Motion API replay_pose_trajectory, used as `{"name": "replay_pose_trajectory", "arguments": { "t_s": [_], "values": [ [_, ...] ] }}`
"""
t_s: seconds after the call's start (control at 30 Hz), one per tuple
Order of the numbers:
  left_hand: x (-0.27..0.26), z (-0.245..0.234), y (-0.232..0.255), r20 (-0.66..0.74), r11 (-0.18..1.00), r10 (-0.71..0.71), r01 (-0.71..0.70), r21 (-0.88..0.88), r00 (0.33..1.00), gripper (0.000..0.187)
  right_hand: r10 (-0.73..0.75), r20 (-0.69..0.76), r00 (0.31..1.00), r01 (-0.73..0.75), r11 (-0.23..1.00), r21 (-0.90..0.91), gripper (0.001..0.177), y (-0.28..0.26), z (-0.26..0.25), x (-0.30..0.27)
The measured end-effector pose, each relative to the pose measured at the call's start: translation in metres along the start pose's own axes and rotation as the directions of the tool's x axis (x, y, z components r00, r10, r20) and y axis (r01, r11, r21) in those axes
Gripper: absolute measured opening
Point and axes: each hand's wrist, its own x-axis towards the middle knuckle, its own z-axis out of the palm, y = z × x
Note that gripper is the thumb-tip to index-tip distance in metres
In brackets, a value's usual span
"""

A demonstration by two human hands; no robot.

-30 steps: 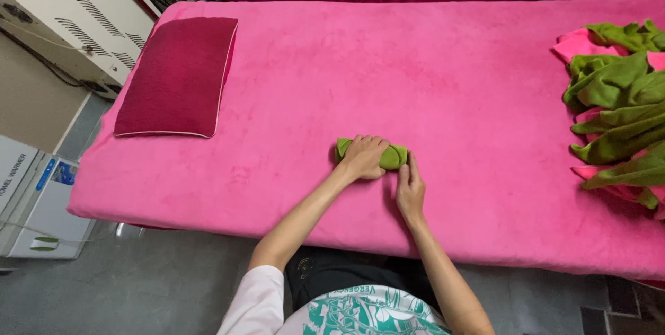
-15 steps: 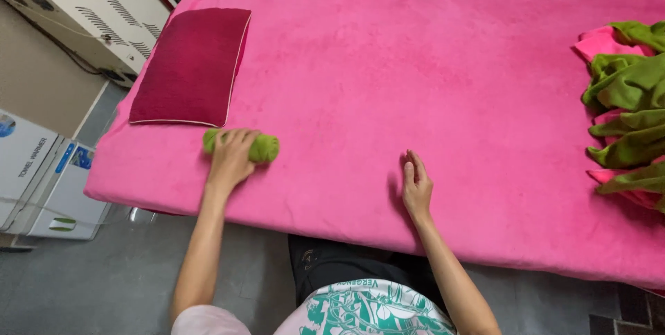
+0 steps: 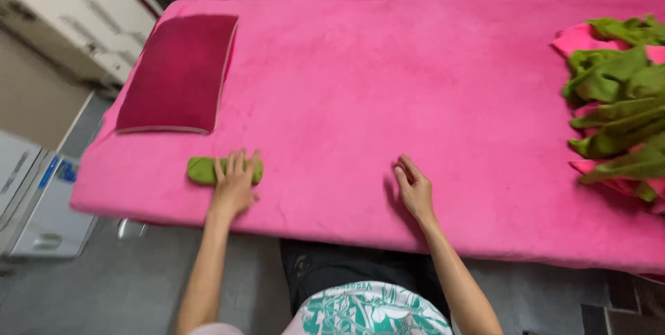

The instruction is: Folding and rolling a green towel into a decorative shape on a massage table.

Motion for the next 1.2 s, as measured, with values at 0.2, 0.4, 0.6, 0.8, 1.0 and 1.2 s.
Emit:
{"name": "replay_pose_trajectory", "arguments": {
  "t_s": [0.2,0.4,0.6,0.8,1.0,1.2],
  "values": [
    [0.005,0.096,0.118,-0.386,0.91,0.221,-0.331,-0.248,0.896,0.074,-0.553,-0.285,0.783,0.288,0.728,-0.622,0.022,-0.004,-0.19,0.055],
    [0.009,0.124,0.17,-0.502,0.883,0.171,-0.358,-0.303,0.848,0.074,-0.803,-0.214,0.556,0.003,0.259,-0.966,0.04,-0.131,-0.365,0.093],
    [0.003,0.117,0.172,-0.53,0.884,0.181,-0.374,-0.282,0.829,0.065,-0.596,-0.18,0.783,-0.433,-0.314,-0.845,0.04,-0.09,-0.471,0.124],
    [0.003,0.132,0.175,-0.658,0.812,0.122,-0.456,-0.364,0.743,0.043,-0.771,-0.064,0.634,-0.018,0.067,-0.998,0.035,-0.117,-0.394,0.137],
    [0.026,0.119,0.261,-0.381,0.304,0.225,-0.436,-0.847,0.897,0.079,-0.655,-0.037,0.754,0.458,0.566,-0.685,0.047,-0.147,-0.199,0.103],
    [0.145,0.156,0.276,-0.132,-0.576,0.051,-0.079,-0.814,0.99,0.094,0.313,0.849,0.426,0.434,0.753,-0.495,0.069,-0.2,-0.054,0.005]
  ]
}}
